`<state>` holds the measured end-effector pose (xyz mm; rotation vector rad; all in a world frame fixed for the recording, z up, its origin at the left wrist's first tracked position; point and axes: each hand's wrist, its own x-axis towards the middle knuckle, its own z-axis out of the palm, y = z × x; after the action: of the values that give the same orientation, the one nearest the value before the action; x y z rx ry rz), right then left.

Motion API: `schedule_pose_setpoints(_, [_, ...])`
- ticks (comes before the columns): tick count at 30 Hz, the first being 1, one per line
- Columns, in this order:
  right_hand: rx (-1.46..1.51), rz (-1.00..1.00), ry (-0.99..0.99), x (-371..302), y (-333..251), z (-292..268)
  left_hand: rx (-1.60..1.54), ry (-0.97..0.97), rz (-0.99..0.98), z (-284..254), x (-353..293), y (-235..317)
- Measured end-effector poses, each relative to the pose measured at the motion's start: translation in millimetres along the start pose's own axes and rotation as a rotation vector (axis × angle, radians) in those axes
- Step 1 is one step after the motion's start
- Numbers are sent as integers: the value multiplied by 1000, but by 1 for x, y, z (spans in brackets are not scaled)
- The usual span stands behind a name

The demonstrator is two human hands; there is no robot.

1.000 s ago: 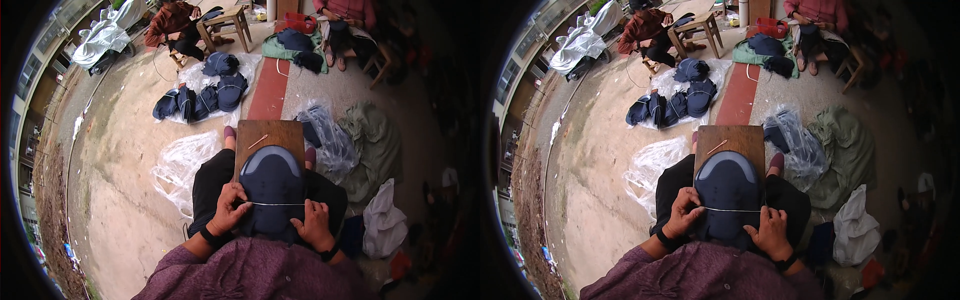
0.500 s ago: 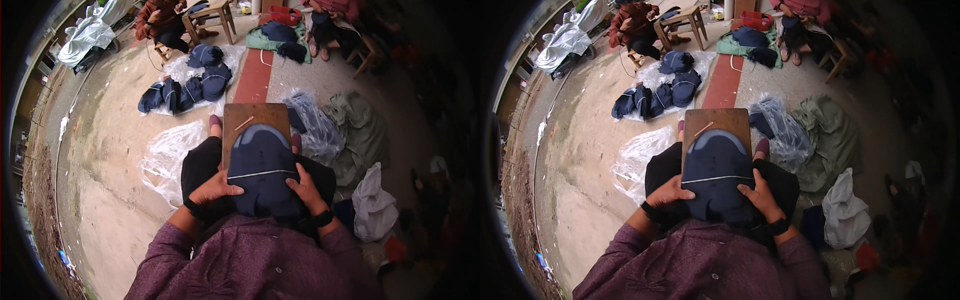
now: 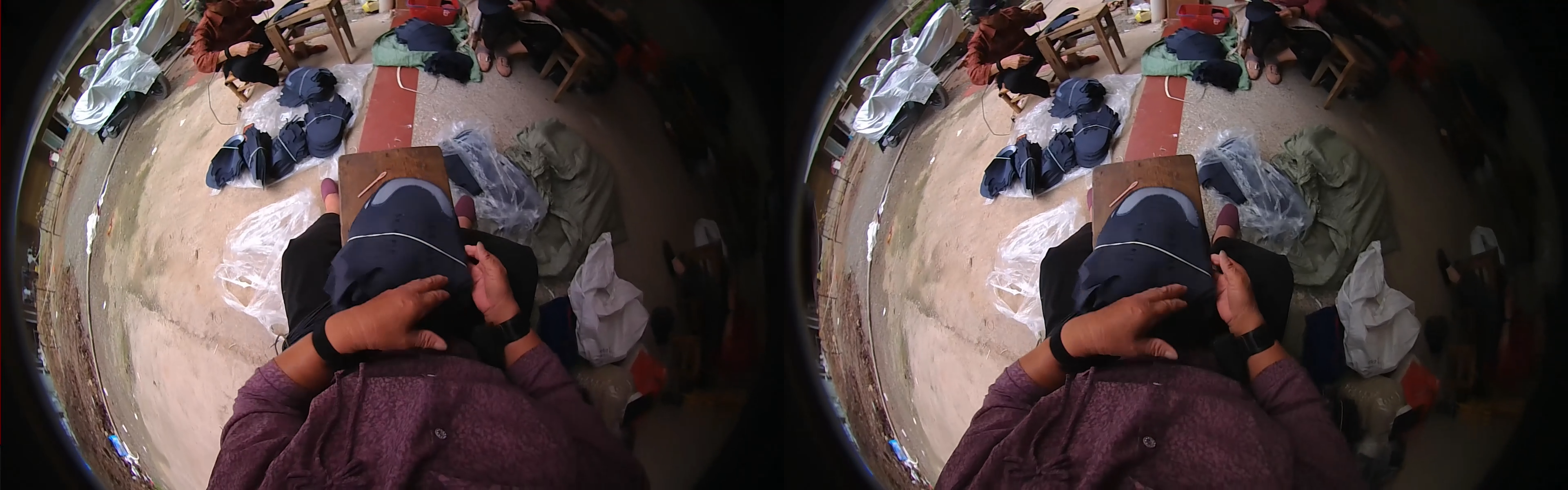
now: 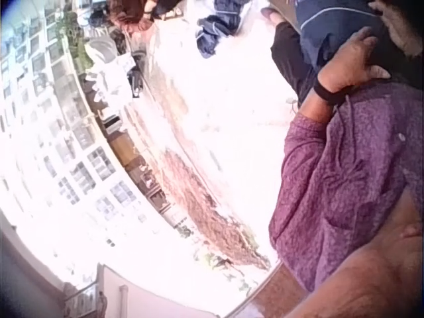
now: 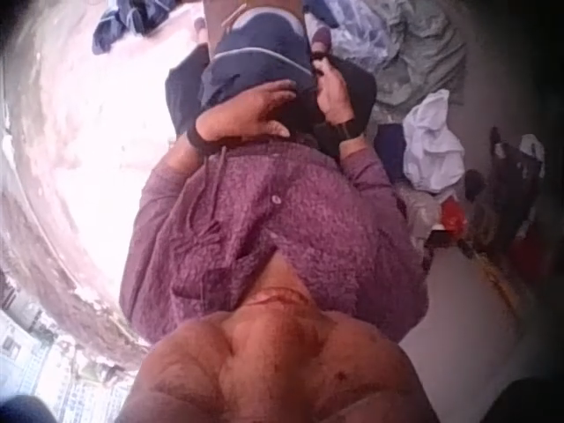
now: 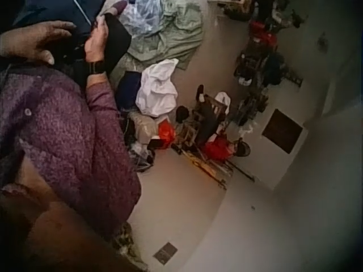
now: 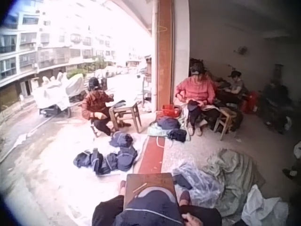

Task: Tying together shoe components with string and organizing them into piles and plastic bags.

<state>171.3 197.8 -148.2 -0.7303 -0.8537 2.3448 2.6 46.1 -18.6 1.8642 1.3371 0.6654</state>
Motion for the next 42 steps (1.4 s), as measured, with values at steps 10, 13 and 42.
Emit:
schedule_pose_setpoints(10, [-761, -164, 42, -16, -24, 40, 81, 704, -180, -54, -25, -54])
schedule_pose_setpoints(13, [-1285, -499, 105, -19, -27, 65, -46, 562, -290, -26, -29, -79])
schedule_pose_setpoints(42, [-432, 194, 226, -4, -24, 20, -1029, 650, -474, -11, -22, -113])
